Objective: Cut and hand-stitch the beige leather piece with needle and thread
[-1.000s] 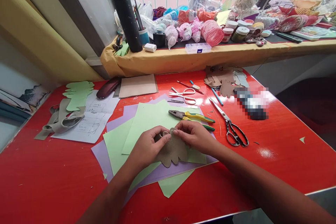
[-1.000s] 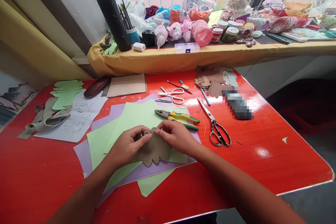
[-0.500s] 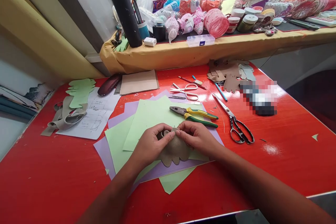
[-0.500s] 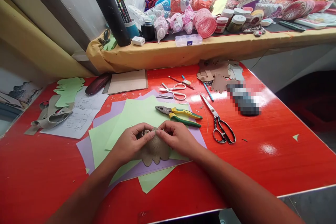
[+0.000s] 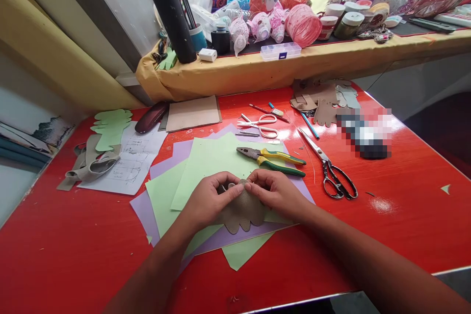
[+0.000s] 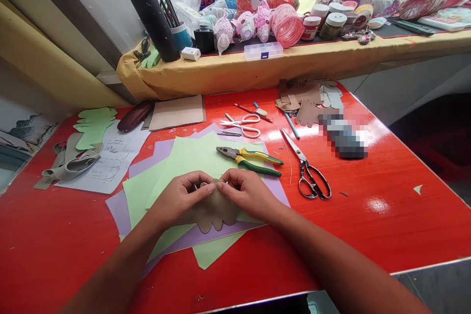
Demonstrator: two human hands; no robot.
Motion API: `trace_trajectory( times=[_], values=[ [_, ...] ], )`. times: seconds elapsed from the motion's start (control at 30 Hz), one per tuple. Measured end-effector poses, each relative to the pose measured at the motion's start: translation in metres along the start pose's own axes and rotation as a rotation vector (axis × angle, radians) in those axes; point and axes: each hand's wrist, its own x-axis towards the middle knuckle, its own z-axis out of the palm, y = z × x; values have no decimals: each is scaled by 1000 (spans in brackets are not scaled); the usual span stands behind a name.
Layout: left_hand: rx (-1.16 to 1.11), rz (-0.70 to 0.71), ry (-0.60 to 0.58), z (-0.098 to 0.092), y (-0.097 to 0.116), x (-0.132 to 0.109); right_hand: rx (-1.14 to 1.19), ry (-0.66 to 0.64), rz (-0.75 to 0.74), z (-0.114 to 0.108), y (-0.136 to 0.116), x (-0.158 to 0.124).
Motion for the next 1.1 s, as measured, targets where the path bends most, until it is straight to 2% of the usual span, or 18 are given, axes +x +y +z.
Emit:
trace_trajectory(
  times=[0.43, 0.77, 1.1],
  values=[
    [67, -39, -47, 2, 0, -3, 52, -2, 12, -1, -4, 0],
    [59, -72, -103, 2, 2, -6, -45, 62, 18, 0, -4, 0],
    [61, -74, -87, 2, 2, -4, 23, 54, 30, -1, -4, 1]
  ],
)
